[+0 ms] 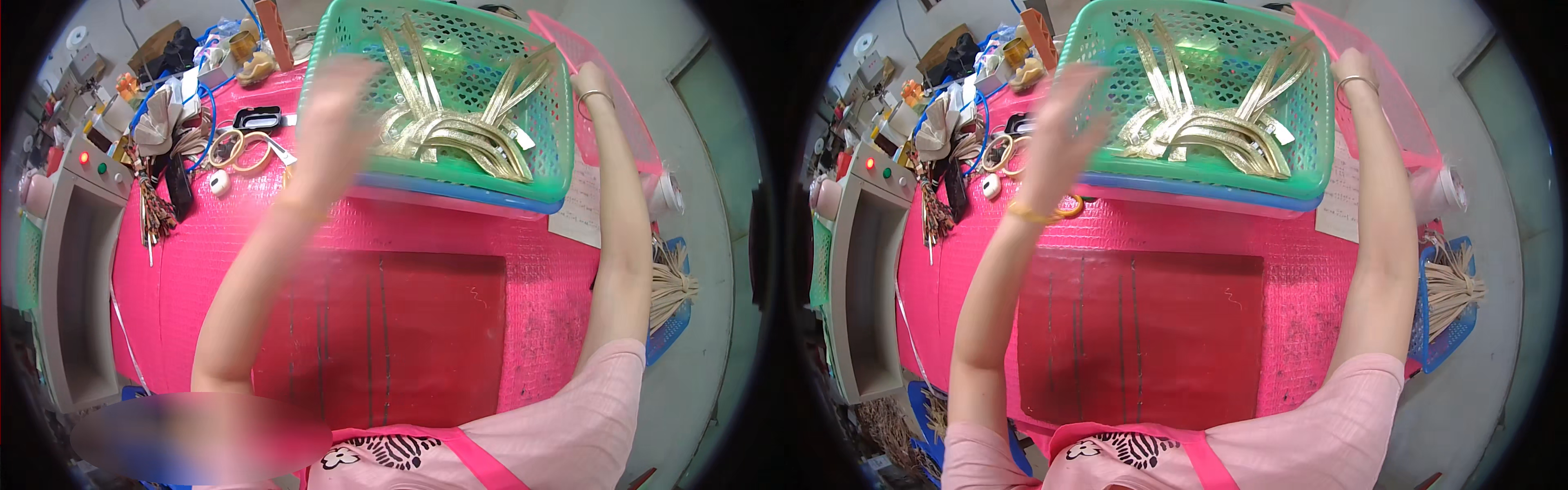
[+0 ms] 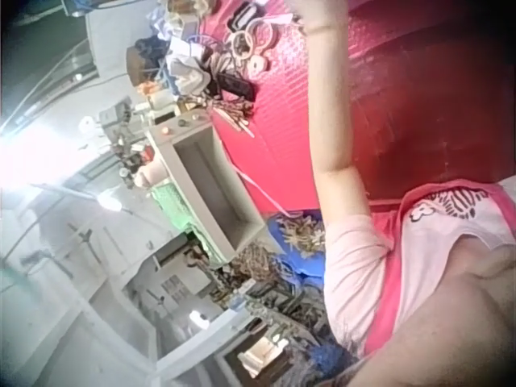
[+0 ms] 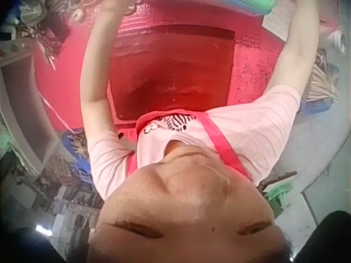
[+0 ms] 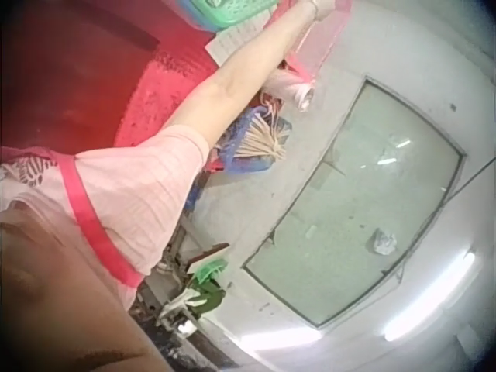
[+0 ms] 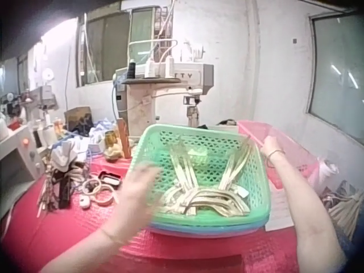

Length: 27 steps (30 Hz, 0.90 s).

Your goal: Assembling shoe straps by attaching metal buckles and organizing the components.

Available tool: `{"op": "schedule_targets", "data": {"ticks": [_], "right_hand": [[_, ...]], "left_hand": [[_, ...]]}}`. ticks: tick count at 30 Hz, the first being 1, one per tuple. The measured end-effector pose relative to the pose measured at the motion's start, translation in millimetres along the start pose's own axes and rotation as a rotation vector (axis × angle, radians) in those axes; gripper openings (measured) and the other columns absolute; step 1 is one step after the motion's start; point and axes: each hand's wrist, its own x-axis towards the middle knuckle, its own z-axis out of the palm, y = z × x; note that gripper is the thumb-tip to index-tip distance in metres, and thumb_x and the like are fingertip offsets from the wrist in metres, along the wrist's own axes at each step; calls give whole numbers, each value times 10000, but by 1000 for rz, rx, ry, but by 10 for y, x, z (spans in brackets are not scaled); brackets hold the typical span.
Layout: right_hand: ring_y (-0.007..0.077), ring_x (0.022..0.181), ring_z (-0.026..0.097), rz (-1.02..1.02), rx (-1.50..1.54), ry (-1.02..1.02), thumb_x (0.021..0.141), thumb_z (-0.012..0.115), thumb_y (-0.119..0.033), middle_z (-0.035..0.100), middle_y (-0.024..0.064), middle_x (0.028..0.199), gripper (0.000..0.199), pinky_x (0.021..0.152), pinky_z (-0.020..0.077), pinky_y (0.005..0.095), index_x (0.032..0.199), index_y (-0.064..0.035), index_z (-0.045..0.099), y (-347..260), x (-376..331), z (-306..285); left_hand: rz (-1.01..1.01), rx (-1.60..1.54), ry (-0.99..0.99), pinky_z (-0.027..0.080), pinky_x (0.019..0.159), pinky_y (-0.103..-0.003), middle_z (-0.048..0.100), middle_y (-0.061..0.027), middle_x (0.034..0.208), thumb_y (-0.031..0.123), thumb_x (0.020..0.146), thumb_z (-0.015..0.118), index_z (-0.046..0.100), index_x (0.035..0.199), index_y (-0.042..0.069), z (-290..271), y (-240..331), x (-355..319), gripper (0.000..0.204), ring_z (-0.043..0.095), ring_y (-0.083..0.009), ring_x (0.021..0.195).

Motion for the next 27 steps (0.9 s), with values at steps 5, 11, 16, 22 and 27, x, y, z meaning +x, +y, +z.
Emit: {"op": "schedule_targets", "data": {"ticks": [5, 11, 16, 22, 27], "right_hand": [[326, 917, 548, -78, 232, -203, 695, 553, -168, 564, 201, 984, 330, 798, 442, 354, 997, -36, 572, -39, 112, 159], [289, 909, 560, -335, 167, -282, 695, 550, -164, 569, 176, 997, 335, 798, 443, 321, 1008, -47, 571, 44, 455, 146], [174, 680, 574, -54, 41, -148, 672, 546, -101, 627, 82, 794, 314, 638, 449, 295, 973, -17, 582, -381, 419, 44], [280, 1004, 501, -110, 481, -324, 722, 550, -232, 501, 150, 1135, 516, 861, 390, 347, 1190, -49, 430, -154, 176, -205], [138, 901, 509, -472, 604, -257, 773, 531, -205, 537, 126, 1041, 471, 818, 395, 270, 1203, -44, 422, 102, -111, -333]], "left_hand": [[97, 428, -541, 281, 936, -455, 427, -133, 1129, 93, 668, 568, 415, 1099, 22, 1322, 125, 292, 463, 437, -283, 1055], [-34, 488, -590, 319, 882, -461, 459, -98, 1005, 134, 674, 573, 435, 993, 33, 1550, 220, 404, 362, 494, -253, 928], [-92, 539, -787, 366, 792, -380, 467, -91, 963, 105, 647, 595, 475, 915, 38, 1292, 93, 420, 301, 523, -233, 870], [-86, 518, -441, 351, 809, -414, 581, -90, 850, 66, 642, 559, 481, 924, 50, 1384, 31, 314, 293, 532, -228, 905], [-52, 596, -770, 305, 900, -430, 596, -101, 734, 120, 642, 555, 516, 829, 71, 1379, 114, 448, 197, 588, -248, 768]]}}
